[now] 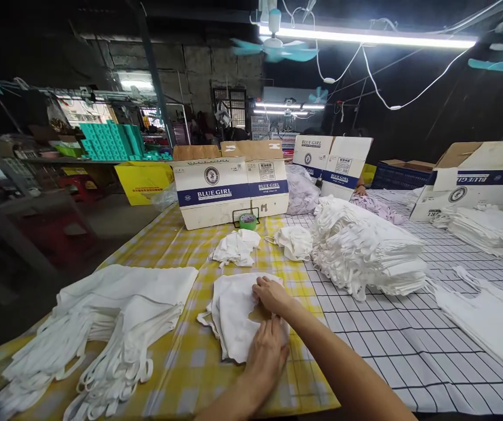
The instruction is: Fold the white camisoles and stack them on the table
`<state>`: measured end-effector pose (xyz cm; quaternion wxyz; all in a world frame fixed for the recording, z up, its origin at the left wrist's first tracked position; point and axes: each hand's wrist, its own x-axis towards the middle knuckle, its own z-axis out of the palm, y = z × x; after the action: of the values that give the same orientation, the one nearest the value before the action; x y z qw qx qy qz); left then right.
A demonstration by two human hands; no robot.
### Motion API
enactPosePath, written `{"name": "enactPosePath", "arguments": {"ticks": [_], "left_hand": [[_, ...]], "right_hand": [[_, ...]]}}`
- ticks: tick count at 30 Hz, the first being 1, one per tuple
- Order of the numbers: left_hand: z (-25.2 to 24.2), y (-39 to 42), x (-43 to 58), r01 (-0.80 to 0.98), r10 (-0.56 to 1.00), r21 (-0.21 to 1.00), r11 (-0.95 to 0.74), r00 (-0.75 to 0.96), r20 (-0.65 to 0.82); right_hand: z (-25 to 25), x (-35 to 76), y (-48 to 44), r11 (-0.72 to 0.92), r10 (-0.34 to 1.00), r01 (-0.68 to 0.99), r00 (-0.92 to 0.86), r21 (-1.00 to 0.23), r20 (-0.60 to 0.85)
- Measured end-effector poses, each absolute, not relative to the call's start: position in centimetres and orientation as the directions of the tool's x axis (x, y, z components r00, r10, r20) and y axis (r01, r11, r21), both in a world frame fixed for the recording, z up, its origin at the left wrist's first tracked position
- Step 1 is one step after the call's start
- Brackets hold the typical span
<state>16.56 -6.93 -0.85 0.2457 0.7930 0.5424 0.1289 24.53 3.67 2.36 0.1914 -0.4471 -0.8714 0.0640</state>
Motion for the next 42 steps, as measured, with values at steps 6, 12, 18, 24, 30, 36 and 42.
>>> {"name": "enactPosePath", "arguments": {"ticks": [6, 12, 18, 24, 30, 36, 42], "left_hand": [[-1.0, -5.9, 15.1, 0.776, 0.912, 0.585, -0.236, 0.385, -0.144], [2.3, -7.3, 6.0, 0.654, 0.784, 0.54, -0.529, 0.62, 0.017], [5.3, -6.7, -1.8, 0.715, 0.76, 0.285, -0.639, 0.644, 0.088], [4.2, -5.8, -2.9, 0.713, 0.789, 0.439, -0.546, 0.614, -0.017], [5.2, -4.6, -2.4, 0.641, 0.816, 0.619, -0.453, 0.579, -0.003], [5.7, -3.1, -2.4, 0.579, 0.819, 0.705, -0.409, 0.573, 0.005], [11.7, -4.8, -3.2, 0.397, 0.749, 0.826, -0.4, 0.661, 0.045]], "right_hand": [[3.0, 25.1, 5.0, 0.469, 0.869, 0.826, -0.369, -0.312, 0.329], [8.4, 30.2, 5.3, 0.284, 0.918, 0.876, -0.132, -0.39, 0.373], [8.6, 34.4, 3.4, 0.111, 0.989, 0.872, -0.049, -0.476, 0.141], [4.0, 32.9, 1.1, 0.098, 0.994, 0.904, -0.113, -0.416, -0.011], [5.4, 30.5, -0.4, 0.515, 0.809, 0.7, -0.587, -0.496, 0.011], [4.3, 29.7, -0.6, 0.526, 0.765, 0.706, -0.637, -0.474, -0.099], [8.4, 32.7, -1.5, 0.414, 0.789, 0.61, -0.611, -0.676, -0.069]]}}
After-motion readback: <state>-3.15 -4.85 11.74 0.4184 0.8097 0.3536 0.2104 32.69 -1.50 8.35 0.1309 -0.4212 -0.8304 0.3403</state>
